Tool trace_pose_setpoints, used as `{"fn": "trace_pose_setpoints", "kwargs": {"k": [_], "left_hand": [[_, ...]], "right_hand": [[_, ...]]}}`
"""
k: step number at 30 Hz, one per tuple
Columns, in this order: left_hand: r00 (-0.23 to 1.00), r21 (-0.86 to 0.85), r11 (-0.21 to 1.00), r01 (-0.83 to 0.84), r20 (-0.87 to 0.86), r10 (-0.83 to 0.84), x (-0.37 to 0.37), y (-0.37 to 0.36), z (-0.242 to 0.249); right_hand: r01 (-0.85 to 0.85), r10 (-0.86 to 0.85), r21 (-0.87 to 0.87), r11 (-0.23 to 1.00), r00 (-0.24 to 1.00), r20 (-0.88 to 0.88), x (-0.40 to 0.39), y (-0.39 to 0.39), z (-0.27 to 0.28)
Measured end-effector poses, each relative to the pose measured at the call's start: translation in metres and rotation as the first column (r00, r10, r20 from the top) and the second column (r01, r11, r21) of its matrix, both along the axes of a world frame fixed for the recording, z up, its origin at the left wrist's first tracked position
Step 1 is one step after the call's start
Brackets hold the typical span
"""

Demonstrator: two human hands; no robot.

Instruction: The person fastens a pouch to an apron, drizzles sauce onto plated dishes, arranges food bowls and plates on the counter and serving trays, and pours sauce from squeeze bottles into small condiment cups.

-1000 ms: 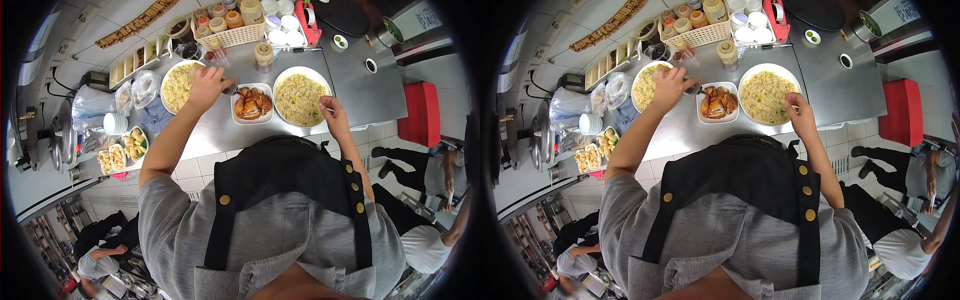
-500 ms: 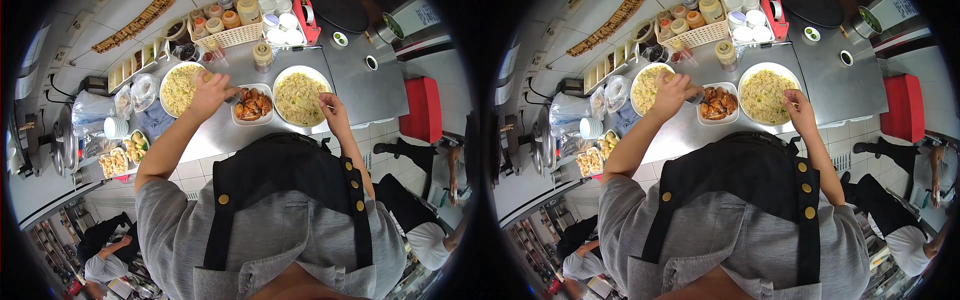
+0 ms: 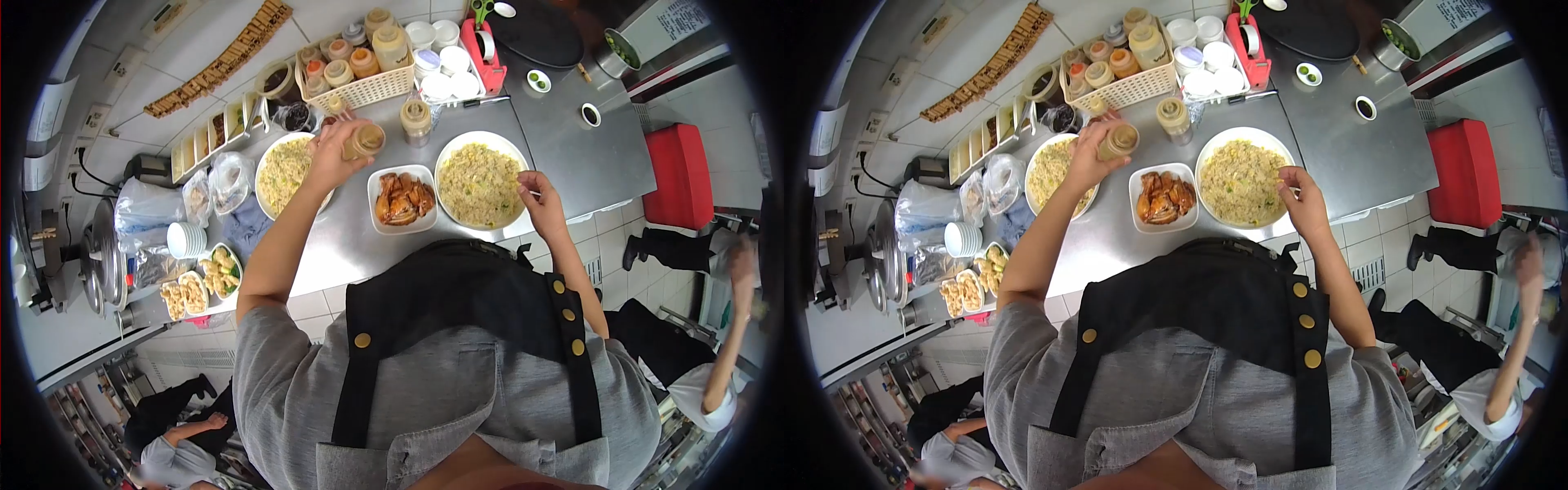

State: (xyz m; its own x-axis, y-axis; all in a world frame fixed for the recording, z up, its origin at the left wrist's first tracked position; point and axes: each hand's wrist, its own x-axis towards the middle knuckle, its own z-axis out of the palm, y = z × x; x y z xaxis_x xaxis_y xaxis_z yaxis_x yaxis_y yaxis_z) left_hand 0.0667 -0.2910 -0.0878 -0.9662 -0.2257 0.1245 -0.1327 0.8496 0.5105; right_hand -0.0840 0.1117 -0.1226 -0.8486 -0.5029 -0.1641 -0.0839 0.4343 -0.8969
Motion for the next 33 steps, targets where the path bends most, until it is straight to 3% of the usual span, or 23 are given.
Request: {"fn": "trace_pose_setpoints", "kwargs": {"k": [2,3,4,6,8,10,12,14,15,16,18,19,20,21,22,23,24,27,28,30,31,32,33], "left_hand": [[0.977,0.292,0.951,-0.106,-0.147,0.154,-0.026,-0.011,-0.03],[0.975,0.476,0.875,-0.089,-0.139,0.174,-0.04,-0.025,-0.063],[0.974,0.472,0.878,-0.081,-0.147,0.17,-0.053,-0.029,-0.08],[0.919,0.731,0.678,-0.075,-0.214,0.332,-0.075,-0.024,-0.1],[0.914,0.707,0.698,-0.111,-0.204,0.351,-0.083,-0.021,-0.105],[0.908,0.505,0.822,-0.263,-0.158,0.387,-0.08,-0.013,-0.089],[0.893,0.484,0.818,-0.311,-0.146,0.426,-0.058,-0.008,-0.086],[0.912,0.247,0.935,-0.255,-0.261,0.317,-0.02,-0.008,-0.082],[0.936,0.228,0.91,-0.346,0.027,0.35,0.003,0.001,-0.075],[0.881,0.182,0.888,-0.423,0.31,0.357,0.029,0.013,-0.067],[0.909,0.363,0.857,-0.364,0.338,0.243,0.089,0.026,-0.125],[0.868,0.46,0.777,-0.43,0.448,0.215,0.101,0.048,-0.109],[0.817,0.535,0.68,-0.5,0.551,0.168,0.11,0.071,-0.093],[0.827,0.658,0.54,-0.524,0.544,0.14,0.118,0.083,-0.095],[0.837,0.755,0.379,-0.535,0.534,0.117,0.123,0.093,-0.099],[0.837,0.785,0.296,-0.545,0.53,0.135,0.123,0.101,-0.1],[0.841,0.787,0.301,-0.538,0.524,0.133,0.119,0.106,-0.103],[0.823,0.822,0.13,-0.555,0.519,0.23,0.115,0.112,-0.107],[0.817,0.817,0.129,-0.562,0.525,0.239,0.115,0.107,-0.113],[0.809,0.59,0.587,-0.554,0.216,0.547,0.107,0.094,-0.127],[0.834,0.443,0.721,-0.533,0.13,0.537,0.099,0.08,-0.125],[0.86,0.275,0.821,-0.501,0.053,0.507,0.083,0.069,-0.109],[0.911,0.112,0.913,-0.392,-0.093,0.403,0.063,0.063,-0.091]], "right_hand": [[0.008,-0.008,-0.012,1.0,1.0,-0.016,-0.002,0.0,-0.004],[-0.003,0.003,0.001,1.0,1.0,-0.022,-0.003,0.0,-0.005],[-0.014,0.014,0.013,1.0,1.0,-0.027,-0.005,-0.002,-0.006],[-0.015,0.016,0.024,1.0,0.999,-0.032,-0.006,-0.007,-0.006],[-0.044,0.044,0.024,0.999,0.999,-0.012,-0.008,-0.013,-0.004],[-0.054,0.056,0.052,0.997,0.998,-0.042,-0.013,-0.013,-0.008],[-0.066,0.071,0.079,0.995,0.995,-0.067,-0.013,-0.005,-0.018],[0.071,-0.027,0.136,0.988,0.952,-0.304,-0.02,0.014,-0.038],[0.122,-0.06,0.145,0.982,0.926,-0.372,-0.02,0.023,-0.041],[0.13,-0.067,0.146,0.981,0.926,-0.372,-0.019,0.033,-0.046],[0.257,-0.25,0.263,0.93,0.966,-0.06,-0.016,0.058,-0.073],[0.222,-0.241,0.21,0.952,0.968,0.071,-0.015,0.079,-0.111],[0.199,-0.257,0.184,0.963,0.887,0.384,-0.002,0.072,-0.083],[0.196,-0.237,0.133,0.972,0.784,0.574,0.008,0.066,-0.072],[0.19,-0.209,0.101,0.977,0.72,0.662,0.015,0.058,-0.066],[0.181,-0.191,0.088,0.98,0.707,0.681,0.02,0.05,-0.064],[0.167,-0.17,0.072,0.983,0.693,0.7,0.023,0.044,-0.066],[0.203,-0.257,0.159,0.966,0.71,0.656,0.025,0.028,-0.076],[0.2,-0.269,0.18,0.963,0.731,0.627,0.023,0.025,-0.079],[0.233,-0.274,0.148,0.961,0.759,0.591,0.02,0.025,-0.088],[0.343,-0.355,0.121,0.931,0.784,0.509,0.024,0.023,-0.095],[0.336,-0.352,0.127,0.933,0.783,0.513,0.029,0.023,-0.09],[0.286,-0.281,0.179,0.942,0.958,-0.053,0.035,0.016,-0.073]]}}
